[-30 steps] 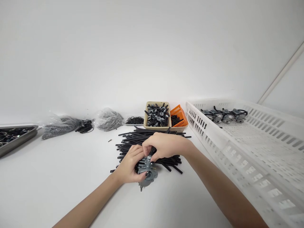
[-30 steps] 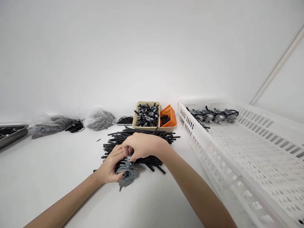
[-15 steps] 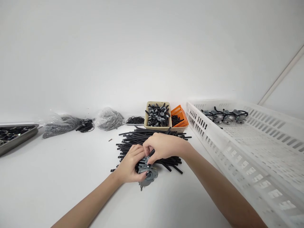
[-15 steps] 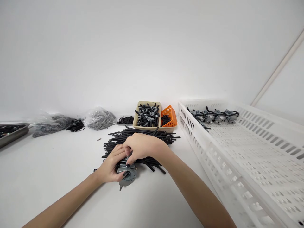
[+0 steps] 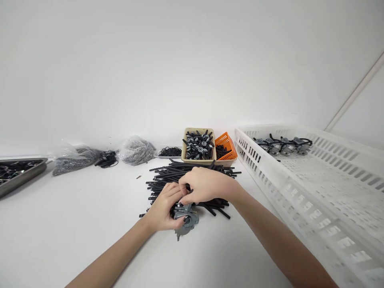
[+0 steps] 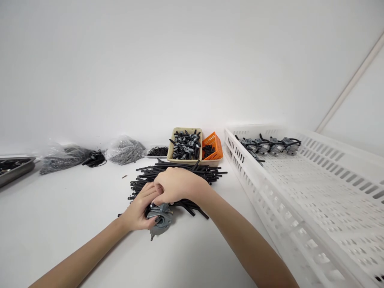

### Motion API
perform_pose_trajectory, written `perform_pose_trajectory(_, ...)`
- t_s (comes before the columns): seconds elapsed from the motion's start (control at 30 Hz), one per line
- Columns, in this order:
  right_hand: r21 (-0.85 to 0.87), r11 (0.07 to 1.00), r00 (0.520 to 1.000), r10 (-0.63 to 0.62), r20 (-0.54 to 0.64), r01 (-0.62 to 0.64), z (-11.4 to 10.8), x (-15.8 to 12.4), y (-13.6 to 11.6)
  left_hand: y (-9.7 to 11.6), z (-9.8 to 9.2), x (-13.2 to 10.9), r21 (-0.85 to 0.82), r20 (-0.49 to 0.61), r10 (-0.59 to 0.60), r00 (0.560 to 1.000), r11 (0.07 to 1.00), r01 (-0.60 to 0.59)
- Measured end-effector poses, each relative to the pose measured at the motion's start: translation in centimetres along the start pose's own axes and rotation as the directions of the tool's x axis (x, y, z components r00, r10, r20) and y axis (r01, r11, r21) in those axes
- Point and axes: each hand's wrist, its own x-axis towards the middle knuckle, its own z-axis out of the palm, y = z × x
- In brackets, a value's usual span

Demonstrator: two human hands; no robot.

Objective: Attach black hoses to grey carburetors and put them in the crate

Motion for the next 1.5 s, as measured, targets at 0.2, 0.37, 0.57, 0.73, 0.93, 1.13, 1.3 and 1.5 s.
perform_pose_trajectory(0.2, 0.08, 0.997, 0.989, -0.032, 0.143, 0.02, -1.0, -0.5, 1.2, 0.1, -0.1, 0.1, -0.01, 0.017, -0.005, 1.0, 1.0, 0.005)
perform_pose_trajectory(0.37, 0.081, 0.996, 0.994, -0.038, 0.104, 0.029, -0.7, -0.2, 1.4, 0.2, -0.1, 0.2, -0.014, 0.024, -0.003, 1.0, 1.0, 0.003)
perform_pose_trajectory(0.57, 0.054, 0.998, 0.997, 0.013, 0.076, -0.017, -0.6, -0.2, 1.1, 0.2, -0.1, 0.1, -0.028, 0.009, 0.007, 1.0, 1.0, -0.007)
perform_pose_trajectory(0.73, 0.062, 0.998, 0.996, 0.003, 0.085, -0.009, -0.6, -0.1, 1.3, 0.2, -0.2, 0.1, -0.03, 0.011, 0.013, 1.0, 0.999, -0.012)
perform_pose_trajectory(0.93, 0.135, 0.99, 0.991, -0.056, 0.125, 0.039, -0.2, 0.5, 2.2, 0.2, -0.1, 0.1, -0.017, -0.007, 0.024, 1.0, 1.0, -0.024)
perform_pose_trajectory(1.13, 0.157, 0.962, 0.966, -0.241, 0.093, 0.224, 0.0, 0.9, 2.7, -0.2, 0.0, 0.0, -0.022, -0.004, 0.026, 1.0, 0.999, -0.026)
perform_pose_trajectory(1.3, 0.118, 0.984, 0.985, -0.144, 0.09, 0.133, 0.0, 0.8, 2.2, 0.0, 0.0, 0.0, -0.012, -0.003, 0.014, 1.0, 1.0, -0.014)
perform_pose_trajectory(1.5, 0.069, 0.995, 0.99, -0.074, 0.116, 0.066, -0.3, 0.5, 1.6, 0.1, -0.1, 0.1, 0.005, 0.018, -0.011, 1.0, 1.0, 0.011)
